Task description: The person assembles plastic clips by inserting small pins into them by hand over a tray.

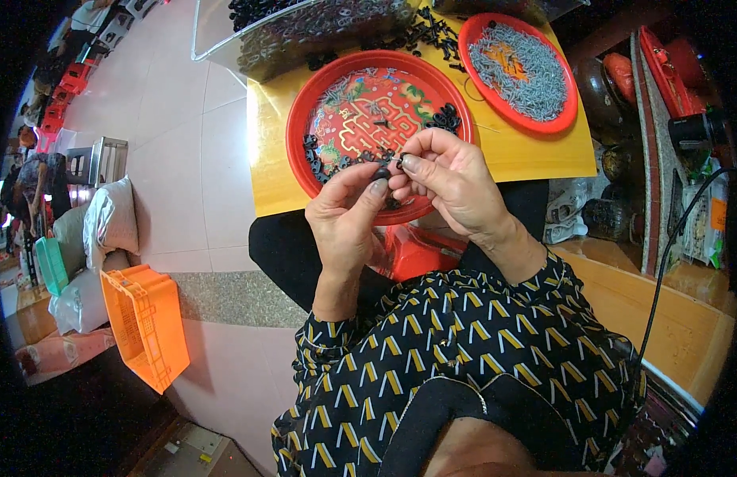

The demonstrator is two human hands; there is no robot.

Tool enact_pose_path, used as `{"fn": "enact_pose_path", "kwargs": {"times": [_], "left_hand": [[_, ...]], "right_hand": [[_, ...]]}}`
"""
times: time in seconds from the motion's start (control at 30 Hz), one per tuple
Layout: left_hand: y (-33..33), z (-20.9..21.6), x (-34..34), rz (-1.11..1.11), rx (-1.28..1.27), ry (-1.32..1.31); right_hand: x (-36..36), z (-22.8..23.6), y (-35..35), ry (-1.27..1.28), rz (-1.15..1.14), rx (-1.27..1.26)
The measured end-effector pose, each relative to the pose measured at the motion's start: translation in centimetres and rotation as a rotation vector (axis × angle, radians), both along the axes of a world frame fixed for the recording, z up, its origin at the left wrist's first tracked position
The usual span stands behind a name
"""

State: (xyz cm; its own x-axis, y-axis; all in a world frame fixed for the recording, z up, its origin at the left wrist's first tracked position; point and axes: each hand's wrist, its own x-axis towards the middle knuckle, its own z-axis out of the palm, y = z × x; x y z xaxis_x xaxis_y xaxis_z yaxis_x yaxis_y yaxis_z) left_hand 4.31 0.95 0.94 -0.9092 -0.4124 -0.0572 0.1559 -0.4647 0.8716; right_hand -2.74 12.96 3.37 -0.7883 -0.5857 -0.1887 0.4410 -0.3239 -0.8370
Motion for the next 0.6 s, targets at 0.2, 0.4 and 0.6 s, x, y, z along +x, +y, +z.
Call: {"fn": "enact_pose_path", "kwargs": {"times": [0.2, 0.4, 0.6], "left_hand": [[-1.2, -0.5, 0.1, -0.125, -0.009, 0.016], [-1.3, 0.0, 0.3, -0.275, 0.161, -0.025], [-1.7, -0.8, 0.3, -0.256, 0.228, 0.028]], "right_hand": [[-0.4, -0.3, -0.3, 0.032, 0.058, 0.044], [-1.1, -0.6, 0.6, -0.081, 0.166, -0.006], [-0.9, 0.0, 1.3, 0.055, 0.111, 0.096]]}}
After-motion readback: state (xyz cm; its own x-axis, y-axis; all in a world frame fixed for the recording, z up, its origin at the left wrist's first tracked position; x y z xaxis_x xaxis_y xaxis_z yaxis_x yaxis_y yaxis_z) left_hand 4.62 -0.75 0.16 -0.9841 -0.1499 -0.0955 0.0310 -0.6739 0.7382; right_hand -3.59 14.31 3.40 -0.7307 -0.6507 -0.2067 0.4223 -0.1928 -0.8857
